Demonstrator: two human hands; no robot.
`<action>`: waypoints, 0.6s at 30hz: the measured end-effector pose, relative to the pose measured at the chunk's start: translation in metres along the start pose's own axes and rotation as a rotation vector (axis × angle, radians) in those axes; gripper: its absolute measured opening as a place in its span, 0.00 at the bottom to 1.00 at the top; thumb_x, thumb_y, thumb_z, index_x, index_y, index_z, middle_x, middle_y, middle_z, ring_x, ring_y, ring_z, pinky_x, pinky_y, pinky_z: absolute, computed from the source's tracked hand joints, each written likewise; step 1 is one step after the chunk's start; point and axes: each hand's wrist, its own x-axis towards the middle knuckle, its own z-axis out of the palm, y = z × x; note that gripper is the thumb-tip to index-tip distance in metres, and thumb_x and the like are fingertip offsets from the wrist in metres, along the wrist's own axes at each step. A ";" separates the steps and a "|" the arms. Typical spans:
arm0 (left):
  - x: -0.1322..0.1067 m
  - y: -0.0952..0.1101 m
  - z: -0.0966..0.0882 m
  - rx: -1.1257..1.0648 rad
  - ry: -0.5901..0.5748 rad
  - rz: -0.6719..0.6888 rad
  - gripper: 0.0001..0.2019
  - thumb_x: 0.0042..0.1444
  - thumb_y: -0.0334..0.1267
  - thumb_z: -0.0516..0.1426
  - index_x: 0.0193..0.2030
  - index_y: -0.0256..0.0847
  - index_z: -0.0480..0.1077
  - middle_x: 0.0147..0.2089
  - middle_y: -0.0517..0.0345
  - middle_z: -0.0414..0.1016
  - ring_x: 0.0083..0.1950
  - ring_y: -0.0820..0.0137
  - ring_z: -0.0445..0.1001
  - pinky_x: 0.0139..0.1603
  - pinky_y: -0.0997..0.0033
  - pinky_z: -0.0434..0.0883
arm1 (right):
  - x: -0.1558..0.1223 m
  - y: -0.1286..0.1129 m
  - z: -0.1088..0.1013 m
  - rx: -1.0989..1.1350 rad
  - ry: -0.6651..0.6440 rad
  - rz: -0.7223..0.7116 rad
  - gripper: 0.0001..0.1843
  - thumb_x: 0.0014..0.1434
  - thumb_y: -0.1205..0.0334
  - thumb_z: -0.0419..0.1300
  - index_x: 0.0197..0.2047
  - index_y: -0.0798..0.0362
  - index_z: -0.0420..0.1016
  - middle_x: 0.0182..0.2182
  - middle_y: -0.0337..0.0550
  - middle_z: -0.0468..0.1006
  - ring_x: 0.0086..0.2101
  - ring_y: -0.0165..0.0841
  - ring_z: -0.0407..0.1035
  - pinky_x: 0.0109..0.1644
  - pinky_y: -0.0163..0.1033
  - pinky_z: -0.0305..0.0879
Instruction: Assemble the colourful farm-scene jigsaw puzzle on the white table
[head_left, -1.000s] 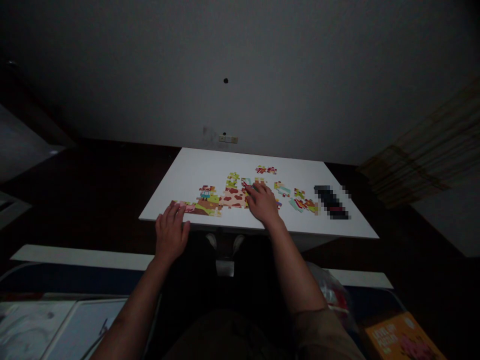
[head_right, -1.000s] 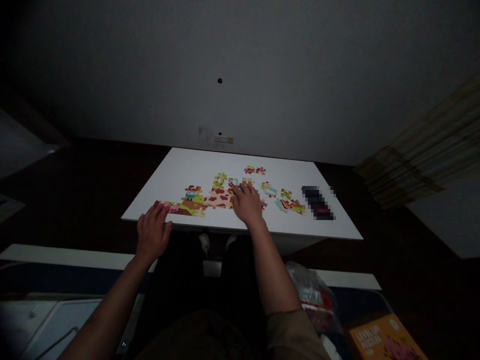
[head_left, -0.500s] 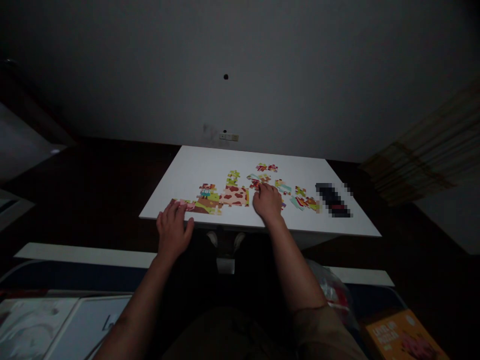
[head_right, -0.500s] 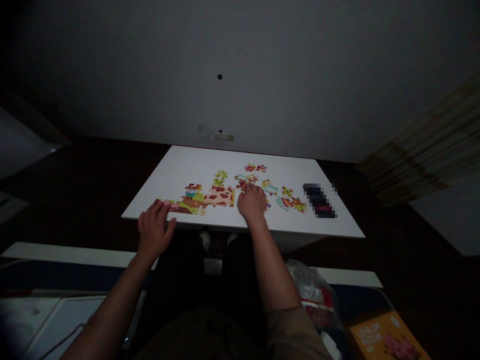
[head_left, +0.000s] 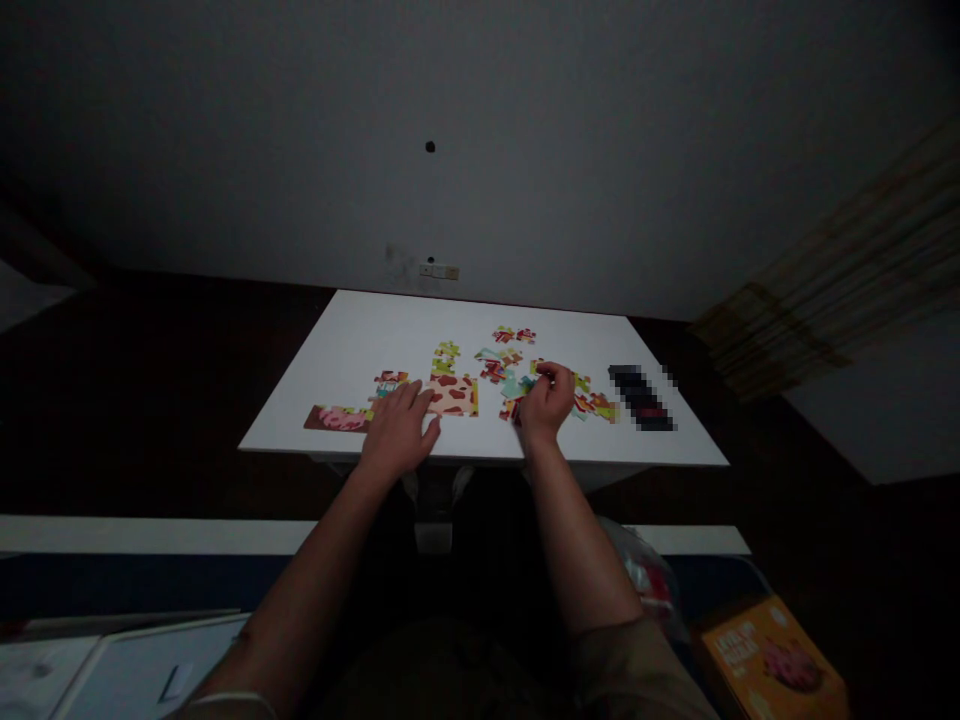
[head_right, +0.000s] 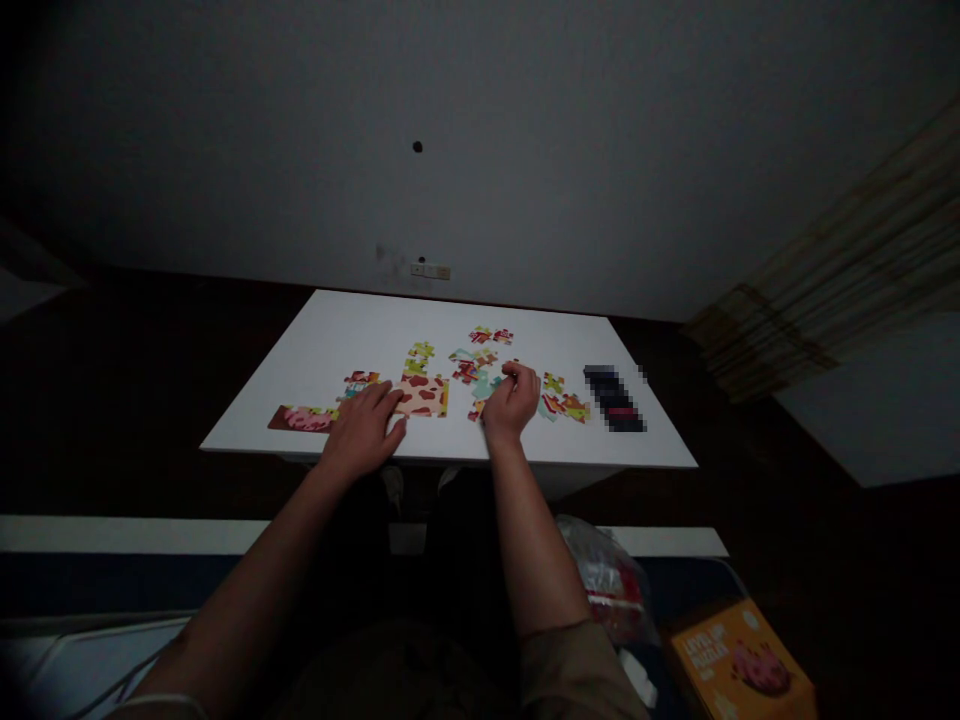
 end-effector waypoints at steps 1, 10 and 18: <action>0.002 0.000 0.001 0.005 -0.016 -0.008 0.24 0.71 0.46 0.52 0.69 0.43 0.71 0.74 0.42 0.66 0.74 0.47 0.65 0.73 0.42 0.63 | 0.003 0.003 -0.002 0.004 0.002 -0.002 0.16 0.64 0.67 0.47 0.44 0.51 0.76 0.43 0.52 0.80 0.48 0.43 0.71 0.58 0.50 0.67; 0.002 -0.004 0.008 0.009 -0.019 -0.007 0.25 0.71 0.49 0.51 0.70 0.45 0.71 0.75 0.44 0.66 0.75 0.45 0.64 0.73 0.38 0.61 | 0.024 -0.004 0.018 -0.404 -0.714 -0.246 0.22 0.68 0.54 0.61 0.63 0.49 0.76 0.61 0.53 0.78 0.62 0.51 0.65 0.67 0.55 0.61; 0.004 -0.003 0.009 -0.004 -0.022 -0.021 0.24 0.70 0.48 0.52 0.69 0.45 0.71 0.74 0.44 0.67 0.75 0.46 0.63 0.74 0.39 0.61 | 0.044 0.000 0.026 -0.159 -0.744 -0.146 0.17 0.62 0.60 0.64 0.54 0.47 0.77 0.46 0.48 0.82 0.45 0.43 0.75 0.54 0.48 0.71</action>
